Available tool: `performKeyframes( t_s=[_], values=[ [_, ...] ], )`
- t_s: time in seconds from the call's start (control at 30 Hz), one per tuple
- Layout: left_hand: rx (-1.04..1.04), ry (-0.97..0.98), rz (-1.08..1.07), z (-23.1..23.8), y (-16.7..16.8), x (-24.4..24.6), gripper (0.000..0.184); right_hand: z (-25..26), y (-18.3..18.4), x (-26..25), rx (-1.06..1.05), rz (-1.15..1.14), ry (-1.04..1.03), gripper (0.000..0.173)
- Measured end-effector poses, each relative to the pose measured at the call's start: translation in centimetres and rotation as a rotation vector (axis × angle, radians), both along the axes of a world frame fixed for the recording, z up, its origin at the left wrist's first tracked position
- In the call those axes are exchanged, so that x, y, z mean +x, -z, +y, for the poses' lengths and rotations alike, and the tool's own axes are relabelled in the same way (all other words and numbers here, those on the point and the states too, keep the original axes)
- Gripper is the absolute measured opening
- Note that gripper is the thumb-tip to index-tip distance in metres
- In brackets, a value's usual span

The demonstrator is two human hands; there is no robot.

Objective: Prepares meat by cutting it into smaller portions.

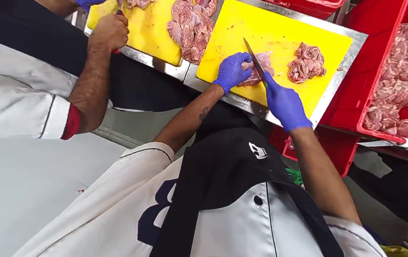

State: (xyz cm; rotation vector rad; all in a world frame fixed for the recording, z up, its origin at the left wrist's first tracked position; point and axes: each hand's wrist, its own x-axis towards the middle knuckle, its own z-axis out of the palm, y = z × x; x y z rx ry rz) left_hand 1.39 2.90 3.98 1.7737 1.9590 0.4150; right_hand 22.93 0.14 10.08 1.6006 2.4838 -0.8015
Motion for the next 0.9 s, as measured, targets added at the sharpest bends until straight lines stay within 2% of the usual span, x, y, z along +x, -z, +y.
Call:
performKeyframes(
  t_s=[0.07,0.13,0.2,0.37,0.5,0.57,0.67,0.73,0.8,0.9],
  values=[
    [-0.045,-0.009,-0.008,0.4,-0.7,0.1,0.033,2.3,1.0,-2.3,0.046,0.047,0.002,0.051],
    [-0.071,-0.005,-0.022,0.7,-1.2,-0.2,0.032,2.2,1.2,-2.4,0.053,0.049,-0.002,0.051],
    [-0.072,0.022,-0.018,1.0,-1.5,-0.7,0.032,0.2,1.0,0.3,0.005,-0.005,-0.015,0.052],
    [-0.053,0.014,0.032,2.9,-1.8,-4.4,0.032,-9.6,-1.0,11.2,-0.053,-0.090,0.005,0.051],
    [-0.017,-0.061,0.235,6.4,-3.9,-8.6,0.042,-12.7,-2.6,13.3,-0.083,-0.064,0.055,0.051],
    [0.013,-0.038,0.220,7.4,-5.2,-6.6,0.040,-12.5,-2.9,13.0,-0.101,0.018,0.089,0.050],
    [-0.208,0.141,0.124,6.3,-3.7,-0.2,0.056,-12.2,-2.2,10.6,-0.145,0.145,0.100,0.049],
    [-0.298,0.191,0.110,6.3,-2.7,2.4,0.050,-11.5,-1.1,8.3,-0.173,0.219,0.072,0.048],
    [-0.283,0.239,0.081,6.7,-2.4,2.7,0.043,-10.8,0.2,6.0,-0.224,0.272,0.051,0.048],
    [-0.165,0.310,-0.182,7.2,-2.0,1.8,0.032,-9.4,1.5,2.9,-0.302,0.327,-0.003,0.047]
  ],
)
